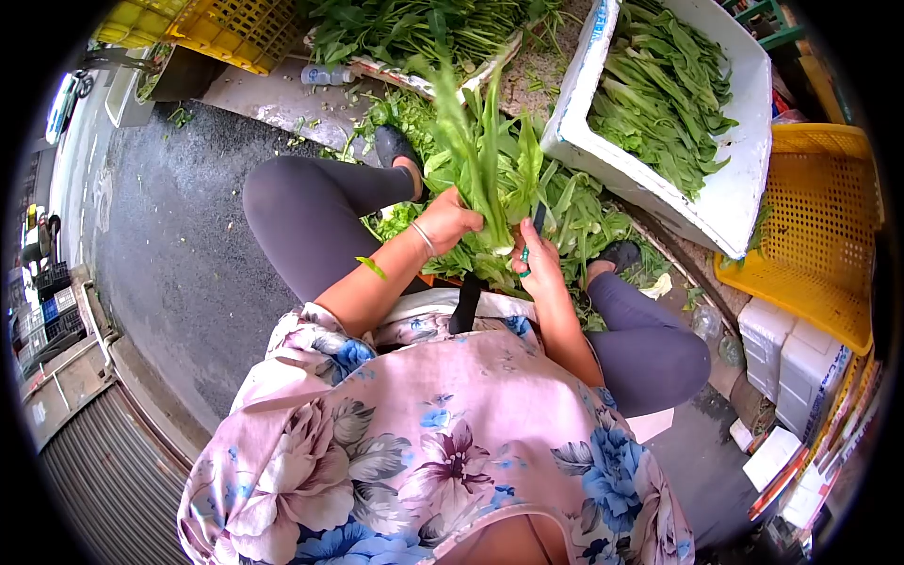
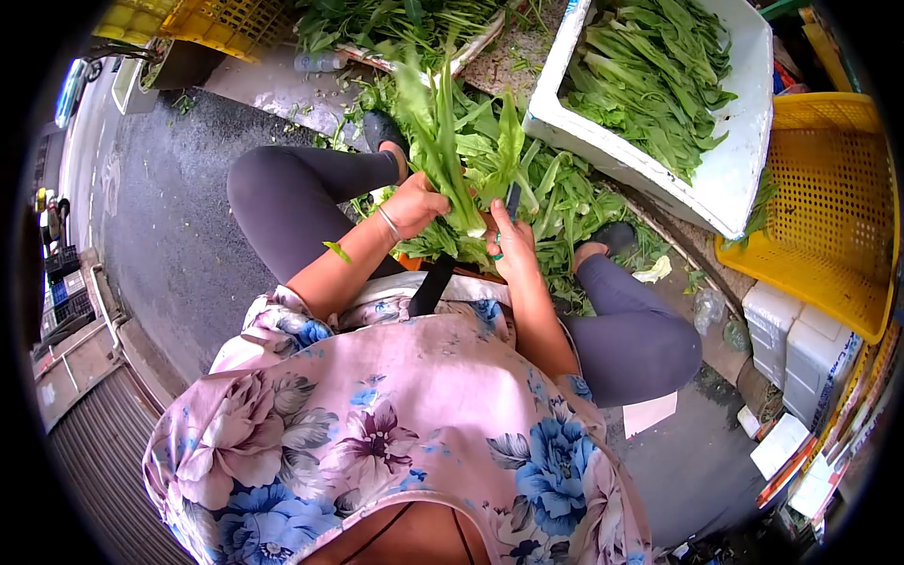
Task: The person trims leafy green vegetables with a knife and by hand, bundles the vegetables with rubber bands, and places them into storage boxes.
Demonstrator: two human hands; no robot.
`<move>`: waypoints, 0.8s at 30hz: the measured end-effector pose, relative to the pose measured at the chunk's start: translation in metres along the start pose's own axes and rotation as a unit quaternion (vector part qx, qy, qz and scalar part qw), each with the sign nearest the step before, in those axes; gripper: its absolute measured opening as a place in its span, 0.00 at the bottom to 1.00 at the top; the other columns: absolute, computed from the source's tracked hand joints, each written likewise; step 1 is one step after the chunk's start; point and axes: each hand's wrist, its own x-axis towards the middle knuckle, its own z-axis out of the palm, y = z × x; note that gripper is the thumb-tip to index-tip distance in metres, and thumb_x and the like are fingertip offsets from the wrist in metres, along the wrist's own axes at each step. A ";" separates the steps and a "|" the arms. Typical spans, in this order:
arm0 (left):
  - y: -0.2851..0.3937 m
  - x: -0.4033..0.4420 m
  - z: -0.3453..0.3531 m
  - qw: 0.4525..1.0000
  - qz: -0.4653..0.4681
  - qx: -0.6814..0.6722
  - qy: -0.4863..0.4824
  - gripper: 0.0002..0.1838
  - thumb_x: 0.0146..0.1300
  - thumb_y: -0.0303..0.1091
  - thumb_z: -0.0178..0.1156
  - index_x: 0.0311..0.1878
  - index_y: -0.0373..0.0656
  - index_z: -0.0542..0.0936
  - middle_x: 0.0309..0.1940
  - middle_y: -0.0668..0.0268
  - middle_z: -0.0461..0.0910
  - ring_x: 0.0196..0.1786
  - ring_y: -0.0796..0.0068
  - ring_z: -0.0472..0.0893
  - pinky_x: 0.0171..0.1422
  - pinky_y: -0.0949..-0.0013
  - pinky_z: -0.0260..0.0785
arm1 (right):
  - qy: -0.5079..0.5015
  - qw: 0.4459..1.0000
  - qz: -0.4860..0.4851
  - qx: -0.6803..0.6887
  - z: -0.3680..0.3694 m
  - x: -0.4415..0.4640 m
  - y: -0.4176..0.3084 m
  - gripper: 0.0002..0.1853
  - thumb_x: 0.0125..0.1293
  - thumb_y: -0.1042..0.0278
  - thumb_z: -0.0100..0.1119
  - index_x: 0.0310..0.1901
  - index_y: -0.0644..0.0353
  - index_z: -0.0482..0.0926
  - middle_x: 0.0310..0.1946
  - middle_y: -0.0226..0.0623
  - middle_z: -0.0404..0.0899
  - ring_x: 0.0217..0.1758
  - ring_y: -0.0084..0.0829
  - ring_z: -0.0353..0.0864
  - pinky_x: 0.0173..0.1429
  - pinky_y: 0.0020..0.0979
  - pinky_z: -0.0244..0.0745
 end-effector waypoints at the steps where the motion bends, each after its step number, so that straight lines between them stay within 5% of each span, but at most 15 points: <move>1: 0.000 0.000 -0.002 1.000 0.001 -0.001 0.002 0.27 0.41 0.14 0.51 0.51 0.36 0.70 0.41 0.60 0.77 0.45 0.69 0.76 0.50 0.70 0.67 | -0.063 0.997 0.035 0.022 0.000 -0.004 -0.004 0.14 0.60 0.61 0.58 0.40 0.63 0.73 0.35 0.38 0.78 0.33 0.27 0.79 0.15 0.16 0.53; 4: 0.004 0.000 -0.005 0.999 0.013 -0.044 -0.002 0.30 0.42 0.12 0.48 0.55 0.38 0.66 0.45 0.59 0.75 0.51 0.67 0.74 0.55 0.66 0.65 | -0.156 0.984 0.074 0.039 0.002 -0.006 -0.004 0.17 0.59 0.63 0.59 0.44 0.66 0.71 0.37 0.40 0.77 0.41 0.36 0.81 0.14 0.15 0.54; 6: 0.004 -0.003 -0.003 0.999 -0.007 0.008 0.040 0.28 0.44 0.12 0.49 0.53 0.39 0.69 0.45 0.61 0.76 0.51 0.67 0.74 0.54 0.65 0.66 | -0.125 0.992 -0.008 0.000 0.001 0.001 0.004 0.17 0.57 0.66 0.61 0.44 0.66 0.71 0.35 0.37 0.77 0.40 0.36 0.81 0.14 0.15 0.55; 8: 0.001 -0.010 -0.011 0.998 -0.052 0.026 0.002 0.26 0.46 0.14 0.51 0.53 0.39 0.70 0.44 0.62 0.76 0.50 0.68 0.74 0.54 0.66 0.66 | -0.077 0.996 -0.050 -0.020 0.003 0.002 0.007 0.16 0.56 0.67 0.63 0.43 0.66 0.73 0.30 0.34 0.78 0.31 0.27 0.81 0.14 0.16 0.56; 11: -0.009 -0.011 -0.013 0.994 -0.095 0.021 -0.053 0.22 0.50 0.19 0.57 0.51 0.40 0.72 0.43 0.65 0.76 0.49 0.71 0.75 0.52 0.67 0.67 | 0.038 0.980 -0.141 -0.133 0.010 -0.001 0.007 0.16 0.54 0.65 0.65 0.41 0.64 0.77 0.22 0.28 0.76 0.16 0.13 0.65 0.14 0.17 0.56; 14: -0.020 -0.003 -0.011 0.997 -0.069 -0.003 -0.035 0.18 0.54 0.26 0.61 0.50 0.41 0.73 0.42 0.67 0.78 0.45 0.74 0.76 0.48 0.69 0.69 | 0.041 0.977 -0.173 -0.121 0.010 -0.002 0.007 0.15 0.54 0.64 0.64 0.40 0.64 0.76 0.21 0.26 0.74 0.16 0.13 0.64 0.14 0.17 0.56; 15: -0.017 -0.004 -0.006 0.997 -0.066 -0.036 0.004 0.17 0.54 0.26 0.61 0.49 0.41 0.74 0.42 0.67 0.78 0.44 0.74 0.77 0.47 0.70 0.69 | 0.036 0.979 -0.176 -0.098 0.009 -0.001 0.007 0.16 0.56 0.64 0.62 0.43 0.63 0.74 0.25 0.30 0.78 0.19 0.16 0.72 0.14 0.17 0.56; 19: -0.018 -0.004 -0.014 0.997 -0.045 -0.053 0.041 0.16 0.54 0.24 0.60 0.47 0.42 0.74 0.39 0.68 0.78 0.41 0.75 0.76 0.46 0.70 0.69 | 0.048 0.992 -0.119 0.011 -0.006 0.008 0.004 0.15 0.59 0.65 0.59 0.44 0.61 0.68 0.37 0.44 0.80 0.36 0.32 0.82 0.13 0.19 0.56; 22: -0.023 -0.002 -0.020 0.997 0.033 0.000 0.071 0.16 0.53 0.20 0.59 0.47 0.40 0.73 0.38 0.69 0.77 0.41 0.75 0.76 0.46 0.71 0.68 | 0.151 0.982 0.008 -0.115 -0.032 0.019 0.013 0.13 0.60 0.67 0.55 0.43 0.64 0.68 0.38 0.45 0.79 0.38 0.35 0.82 0.15 0.19 0.55; 24: -0.018 -0.001 -0.024 0.979 0.050 0.160 0.120 0.20 0.51 0.18 0.59 0.49 0.40 0.71 0.39 0.68 0.76 0.42 0.75 0.75 0.47 0.72 0.67 | 0.149 0.978 0.027 -0.141 -0.035 0.021 0.016 0.13 0.60 0.68 0.55 0.43 0.65 0.68 0.38 0.44 0.78 0.38 0.35 0.82 0.15 0.19 0.55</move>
